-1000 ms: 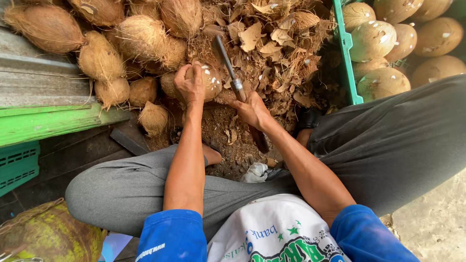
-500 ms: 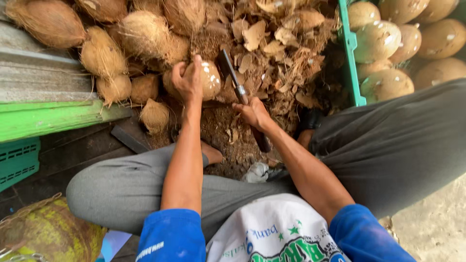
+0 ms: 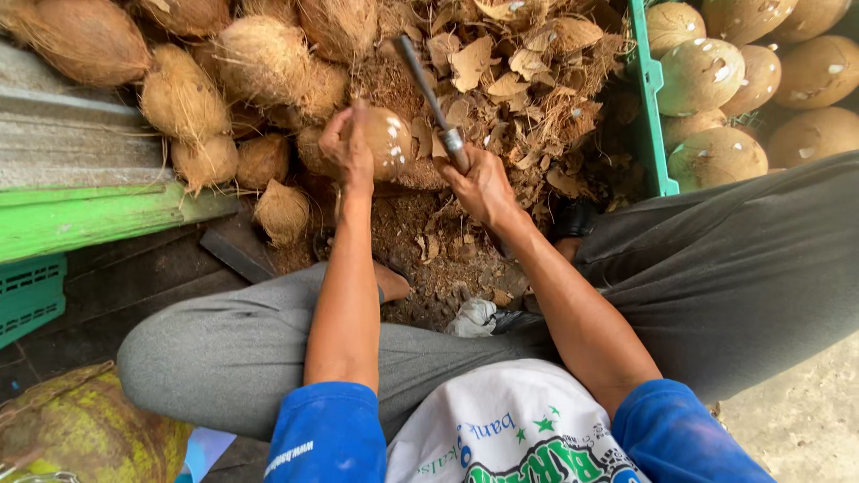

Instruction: The person sits on the ground and uses a machete to trim the fibrous husk off coconuts one at a time, rotating each coconut to cut away the outer husk, then places the trimmed coconut into a green plastic crate beside them.

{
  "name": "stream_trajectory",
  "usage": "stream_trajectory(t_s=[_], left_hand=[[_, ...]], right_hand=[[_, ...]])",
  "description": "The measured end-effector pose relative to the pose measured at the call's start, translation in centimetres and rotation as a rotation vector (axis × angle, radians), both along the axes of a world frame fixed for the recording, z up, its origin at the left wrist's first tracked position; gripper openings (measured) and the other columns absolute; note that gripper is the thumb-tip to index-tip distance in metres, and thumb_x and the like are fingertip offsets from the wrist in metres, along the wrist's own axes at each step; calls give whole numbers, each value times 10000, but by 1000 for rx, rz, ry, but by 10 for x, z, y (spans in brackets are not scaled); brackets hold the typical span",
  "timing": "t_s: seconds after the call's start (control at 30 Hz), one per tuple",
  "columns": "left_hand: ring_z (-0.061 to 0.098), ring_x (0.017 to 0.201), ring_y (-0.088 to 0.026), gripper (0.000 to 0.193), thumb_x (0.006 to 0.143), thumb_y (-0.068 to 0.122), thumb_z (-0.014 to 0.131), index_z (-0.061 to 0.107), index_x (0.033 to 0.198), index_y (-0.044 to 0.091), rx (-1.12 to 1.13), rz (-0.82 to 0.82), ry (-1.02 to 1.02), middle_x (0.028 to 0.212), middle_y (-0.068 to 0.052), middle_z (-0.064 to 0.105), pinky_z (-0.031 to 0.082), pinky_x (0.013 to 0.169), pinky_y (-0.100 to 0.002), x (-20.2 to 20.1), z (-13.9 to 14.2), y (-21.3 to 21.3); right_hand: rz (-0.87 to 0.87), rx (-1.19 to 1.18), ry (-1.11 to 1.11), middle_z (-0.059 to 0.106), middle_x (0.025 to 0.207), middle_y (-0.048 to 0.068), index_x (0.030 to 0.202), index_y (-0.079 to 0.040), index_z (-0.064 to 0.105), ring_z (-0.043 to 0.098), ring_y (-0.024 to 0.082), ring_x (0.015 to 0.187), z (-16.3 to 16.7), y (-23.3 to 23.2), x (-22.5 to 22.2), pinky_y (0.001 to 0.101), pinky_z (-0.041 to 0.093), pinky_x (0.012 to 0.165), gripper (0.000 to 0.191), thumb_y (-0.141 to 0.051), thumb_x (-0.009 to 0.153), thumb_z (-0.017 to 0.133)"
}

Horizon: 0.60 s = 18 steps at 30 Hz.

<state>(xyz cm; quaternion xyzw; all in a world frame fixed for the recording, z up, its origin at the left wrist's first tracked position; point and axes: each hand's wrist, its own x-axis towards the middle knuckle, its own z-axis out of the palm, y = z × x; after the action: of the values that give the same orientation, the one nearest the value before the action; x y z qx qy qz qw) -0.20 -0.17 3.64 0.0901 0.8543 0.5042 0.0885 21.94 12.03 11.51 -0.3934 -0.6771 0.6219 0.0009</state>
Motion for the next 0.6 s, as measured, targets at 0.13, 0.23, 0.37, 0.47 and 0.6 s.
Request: stream_trajectory(t_s=[0.13, 0.23, 0.37, 0.47, 0.6], left_hand=[[521, 664, -147, 624, 865, 772, 596, 782, 888, 177, -14, 2, -8, 777, 7, 641, 429, 671, -360, -6, -12, 3], [558, 602, -74, 573, 838, 751, 581, 758, 854, 207, 2, 4, -4, 772, 65, 718, 411, 567, -324, -8, -10, 1], [527, 651, -129, 532, 938, 653, 611, 764, 853, 150, -27, -8, -20, 752, -12, 641, 416, 623, -351, 0, -10, 4], [607, 690, -137, 473, 912, 592, 653, 795, 873, 143, 42, 20, 61, 784, -11, 706, 482, 635, -348, 3, -13, 6], [645, 701, -139, 454, 943, 570, 649, 806, 906, 145, 205, -95, 71, 794, -24, 736, 552, 655, -330, -1, -16, 3]], right_hand=[[109, 17, 3, 573, 654, 34, 825, -103, 581, 479, 129, 467, -5, -16, -4, 329, 478, 389, 261, -253, 1036, 608], [171, 34, 4, 627, 673, 56, 834, -100, 629, 513, 131, 476, -8, -22, -5, 327, 482, 397, 200, -188, 1013, 615], [160, 191, 183, 648, 655, 78, 866, -55, 665, 546, 135, 479, -11, -26, -5, 312, 488, 415, 145, -112, 987, 608], [184, 120, -39, 644, 662, 84, 914, -52, 648, 529, 131, 446, -15, -24, -6, 315, 474, 369, 168, -91, 1015, 520], [185, 82, -139, 610, 659, 106, 921, -65, 663, 437, 149, 409, -21, -18, -4, 342, 373, 330, 228, -143, 1052, 494]])
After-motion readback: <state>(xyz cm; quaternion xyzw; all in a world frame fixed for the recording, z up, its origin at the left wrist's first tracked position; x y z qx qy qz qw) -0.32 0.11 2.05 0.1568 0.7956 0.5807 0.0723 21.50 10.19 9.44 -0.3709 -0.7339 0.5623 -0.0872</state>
